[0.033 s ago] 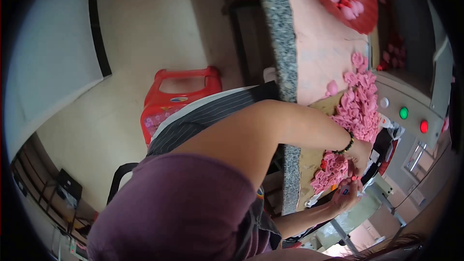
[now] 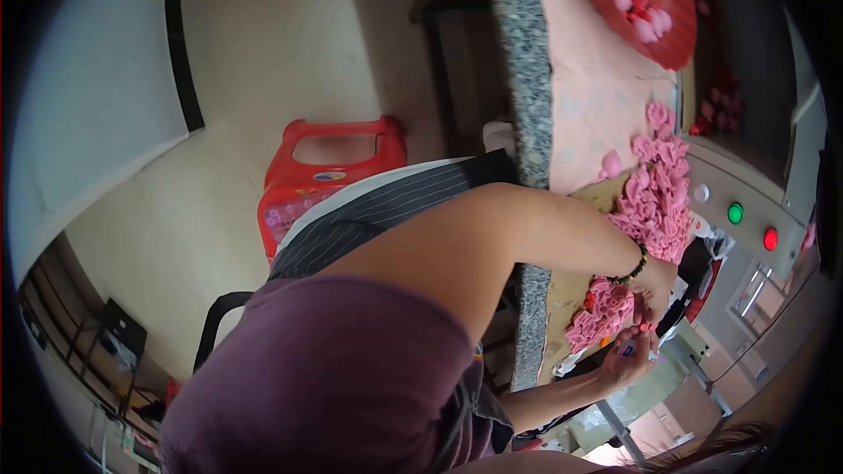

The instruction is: Apply glue to small pink components and assemble them into units before placing them on a production machine.

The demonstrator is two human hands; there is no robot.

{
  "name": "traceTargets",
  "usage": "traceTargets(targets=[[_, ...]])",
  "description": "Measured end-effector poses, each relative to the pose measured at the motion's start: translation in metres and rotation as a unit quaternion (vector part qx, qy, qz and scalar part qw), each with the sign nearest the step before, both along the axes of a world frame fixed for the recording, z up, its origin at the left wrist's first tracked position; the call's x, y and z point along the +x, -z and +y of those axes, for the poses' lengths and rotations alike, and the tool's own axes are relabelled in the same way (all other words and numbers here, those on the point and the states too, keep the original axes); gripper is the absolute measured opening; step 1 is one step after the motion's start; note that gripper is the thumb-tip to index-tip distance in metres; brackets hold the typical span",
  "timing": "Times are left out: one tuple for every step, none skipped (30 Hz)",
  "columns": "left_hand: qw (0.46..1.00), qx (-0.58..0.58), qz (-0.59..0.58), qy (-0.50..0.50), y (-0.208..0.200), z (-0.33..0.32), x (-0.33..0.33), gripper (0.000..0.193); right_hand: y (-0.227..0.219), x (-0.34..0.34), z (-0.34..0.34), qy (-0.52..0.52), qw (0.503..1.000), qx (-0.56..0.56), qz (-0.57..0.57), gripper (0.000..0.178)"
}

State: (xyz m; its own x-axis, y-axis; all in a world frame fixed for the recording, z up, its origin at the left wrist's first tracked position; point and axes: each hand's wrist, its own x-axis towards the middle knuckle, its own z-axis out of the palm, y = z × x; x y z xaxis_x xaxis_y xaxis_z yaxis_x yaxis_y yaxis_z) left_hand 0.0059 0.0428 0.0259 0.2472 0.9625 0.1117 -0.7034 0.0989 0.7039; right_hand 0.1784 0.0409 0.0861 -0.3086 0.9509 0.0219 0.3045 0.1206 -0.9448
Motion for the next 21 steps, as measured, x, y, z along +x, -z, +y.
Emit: traceTargets(targets=[[1.0,-0.002,-0.01,-0.009,-0.001,-0.001,-0.002,0.03,-0.003,0.0,-0.001,-0.02,1.0,-0.011,-0.006,0.017],[1.0,-0.001,-0.01,0.001,-0.004,-0.004,-0.006,0.027,-0.006,-0.003,-0.003,-0.039,0.999,-0.023,-0.012,0.016],[1.0,0.001,-0.008,0.013,-0.006,-0.006,-0.008,0.025,-0.009,-0.004,-0.006,-0.047,0.998,-0.025,-0.021,0.016],[1.0,0.0,-0.017,0.005,-0.007,-0.006,-0.008,0.025,-0.012,-0.005,-0.008,-0.041,0.999,-0.03,-0.017,0.016],[1.0,0.006,-0.009,0.017,-0.007,-0.004,-0.006,0.023,-0.013,-0.009,-0.01,-0.033,0.999,-0.033,-0.011,0.016],[0.999,0.014,-0.001,0.03,-0.007,-0.002,-0.005,0.022,-0.013,-0.013,-0.013,-0.039,0.999,-0.032,-0.017,0.016],[0.999,0.022,-0.01,0.028,-0.006,-0.002,-0.005,0.021,-0.013,-0.016,-0.016,-0.012,1.0,-0.019,-0.014,0.015],[0.999,0.028,-0.015,0.029,-0.006,0.005,0.001,0.021,-0.015,-0.015,-0.021,0.022,1.0,0.0,-0.01,0.014],[0.998,0.039,-0.021,0.046,-0.004,0.01,0.005,0.022,-0.015,-0.018,-0.025,0.019,1.0,0.0,-0.014,0.014],[0.996,0.05,-0.026,0.064,-0.003,0.011,0.007,0.023,-0.014,-0.022,-0.03,0.028,1.0,-0.002,-0.011,0.014],[0.997,0.034,-0.018,0.061,-0.004,0.008,0.005,0.024,-0.015,-0.024,-0.032,0.038,0.999,-0.002,-0.007,0.013],[0.997,0.036,-0.02,0.061,-0.004,0.006,0.005,0.024,-0.016,-0.023,-0.032,0.039,0.999,0.0,-0.009,0.013],[0.997,0.035,-0.025,0.058,-0.005,0.005,0.006,0.024,-0.017,-0.021,-0.032,0.033,0.999,-0.005,-0.011,0.013],[0.997,0.034,-0.029,0.056,-0.005,0.003,0.006,0.024,-0.018,-0.022,-0.033,0.027,0.999,-0.011,-0.012,0.014],[0.998,0.041,-0.027,0.048,-0.006,-0.004,0.001,0.025,-0.02,-0.022,-0.034,0.029,0.999,-0.009,-0.013,0.014],[0.997,0.043,-0.028,0.05,-0.008,-0.006,-0.001,0.025,-0.021,-0.022,-0.035,0.034,0.999,-0.005,-0.014,0.014],[0.998,0.039,-0.029,0.049,-0.009,-0.007,-0.003,0.026,-0.021,-0.024,-0.035,0.037,0.999,-0.001,-0.015,0.014],[0.998,0.036,-0.03,0.048,-0.009,-0.007,-0.004,0.026,-0.022,-0.025,-0.035,0.038,0.999,-0.001,-0.015,0.014],[0.998,0.036,-0.03,0.049,-0.009,-0.007,-0.004,0.026,-0.022,-0.025,-0.034,0.039,0.999,-0.002,-0.016,0.014],[0.998,0.03,-0.037,0.046,-0.01,-0.007,-0.005,0.027,-0.023,-0.026,-0.032,0.036,0.999,-0.004,-0.016,0.013],[0.998,0.023,-0.043,0.042,-0.01,-0.007,-0.005,0.027,-0.024,-0.026,-0.03,0.035,0.999,-0.004,-0.013,0.013]])
